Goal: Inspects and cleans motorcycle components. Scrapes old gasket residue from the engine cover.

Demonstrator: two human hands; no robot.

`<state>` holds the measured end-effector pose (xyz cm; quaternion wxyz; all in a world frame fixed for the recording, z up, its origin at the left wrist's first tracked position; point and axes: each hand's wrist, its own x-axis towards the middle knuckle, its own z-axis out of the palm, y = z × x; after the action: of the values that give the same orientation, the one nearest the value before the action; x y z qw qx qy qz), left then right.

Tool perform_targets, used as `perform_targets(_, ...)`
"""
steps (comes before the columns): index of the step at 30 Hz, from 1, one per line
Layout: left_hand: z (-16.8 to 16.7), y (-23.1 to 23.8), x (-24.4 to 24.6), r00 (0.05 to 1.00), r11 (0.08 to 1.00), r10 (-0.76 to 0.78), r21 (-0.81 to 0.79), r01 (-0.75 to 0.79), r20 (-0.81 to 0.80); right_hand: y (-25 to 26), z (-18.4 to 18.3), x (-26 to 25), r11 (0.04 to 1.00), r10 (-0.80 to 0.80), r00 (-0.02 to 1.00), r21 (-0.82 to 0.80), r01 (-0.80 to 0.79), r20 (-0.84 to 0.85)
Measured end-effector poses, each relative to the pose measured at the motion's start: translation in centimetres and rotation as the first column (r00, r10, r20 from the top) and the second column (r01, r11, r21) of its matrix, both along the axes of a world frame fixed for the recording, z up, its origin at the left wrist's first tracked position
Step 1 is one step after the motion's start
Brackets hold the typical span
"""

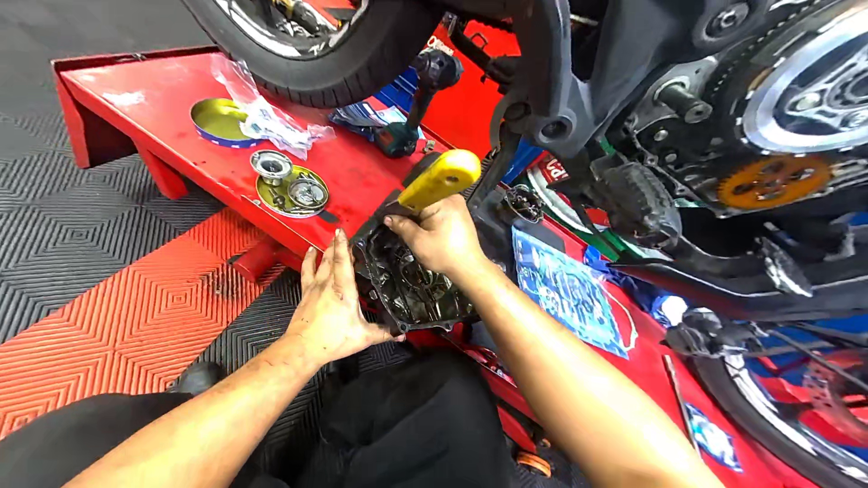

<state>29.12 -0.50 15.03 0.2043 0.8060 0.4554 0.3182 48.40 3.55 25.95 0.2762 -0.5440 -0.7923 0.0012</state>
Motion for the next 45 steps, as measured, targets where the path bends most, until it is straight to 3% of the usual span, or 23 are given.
perform_targets(6,-0.8,0.4,0.5,1.000,1.000,0.009,0.024,-0.010,0.029,-3.3,0.2,-1.4,0.951,0.291,0.955,-0.094,-0.295,-0.054)
perform_targets(9,-0.5,0.9,0.3,0.999,1.000,-0.014,0.009,0.014,0.038,-5.5,2.0,-1.6,0.908,0.356,0.934,-0.224,-0.354,-0.035)
perform_targets(12,-0.3,1.7,0.1,0.996,0.998,-0.067,-0.002,0.068,0.060,-6.0,3.0,-1.3,0.920,0.281,0.958,-0.267,-0.288,-0.065)
perform_targets(14,-0.1,2.1,-0.1,0.991,0.993,-0.115,0.005,0.115,0.065,-4.2,2.3,-0.5,0.984,0.085,0.991,-0.148,-0.100,-0.104)
perform_targets(17,0.7,2.6,-0.7,0.984,0.983,-0.161,-0.076,0.167,0.071,-1.0,1.0,0.0,0.981,-0.177,0.983,-0.086,0.172,-0.056)
perform_targets(19,1.1,2.9,-0.9,0.983,0.980,-0.173,-0.091,0.179,0.067,-0.7,0.7,-0.5,0.989,-0.135,0.990,-0.072,0.133,-0.028)
perform_targets(24,0.9,2.7,-1.0,0.983,0.982,-0.178,-0.052,0.180,0.033,-3.4,1.6,-3.7,0.974,0.220,0.975,-0.062,-0.217,0.042)
perform_targets(25,0.8,2.6,-0.9,0.983,0.982,-0.179,-0.050,0.181,0.045,-3.1,1.7,-3.5,0.975,0.218,0.975,-0.055,-0.216,0.031)
perform_targets(29,0.8,2.3,-0.9,0.984,0.981,-0.163,-0.093,0.169,0.067,0.2,1.2,-0.1,0.999,-0.047,0.999,-0.020,0.047,-0.026)
perform_targets(31,0.8,2.4,-1.0,0.985,0.981,-0.160,-0.105,0.166,0.064,-0.7,0.8,-0.4,0.999,0.001,1.000,-0.037,-0.002,-0.030)
perform_targets(34,0.3,2.4,-0.8,0.983,0.980,-0.165,-0.096,0.172,0.079,-2.6,1.1,-2.1,0.977,0.198,0.980,-0.068,-0.200,-0.031)
perform_targets(39,0.1,2.1,-0.7,0.983,0.984,-0.153,-0.080,0.161,0.105,0.0,1.0,0.5,0.999,0.007,1.000,-0.041,-0.008,-0.022)
perform_targets(43,-0.1,2.2,-0.8,0.986,0.987,-0.142,-0.069,0.148,0.092,-2.7,0.6,-2.6,0.969,0.234,0.968,-0.055,-0.240,-0.095)
perform_targets(45,0.2,2.2,-0.8,0.984,0.985,-0.145,-0.078,0.153,0.099,-1.2,0.3,-1.0,0.989,0.108,0.983,-0.080,-0.120,-0.147)
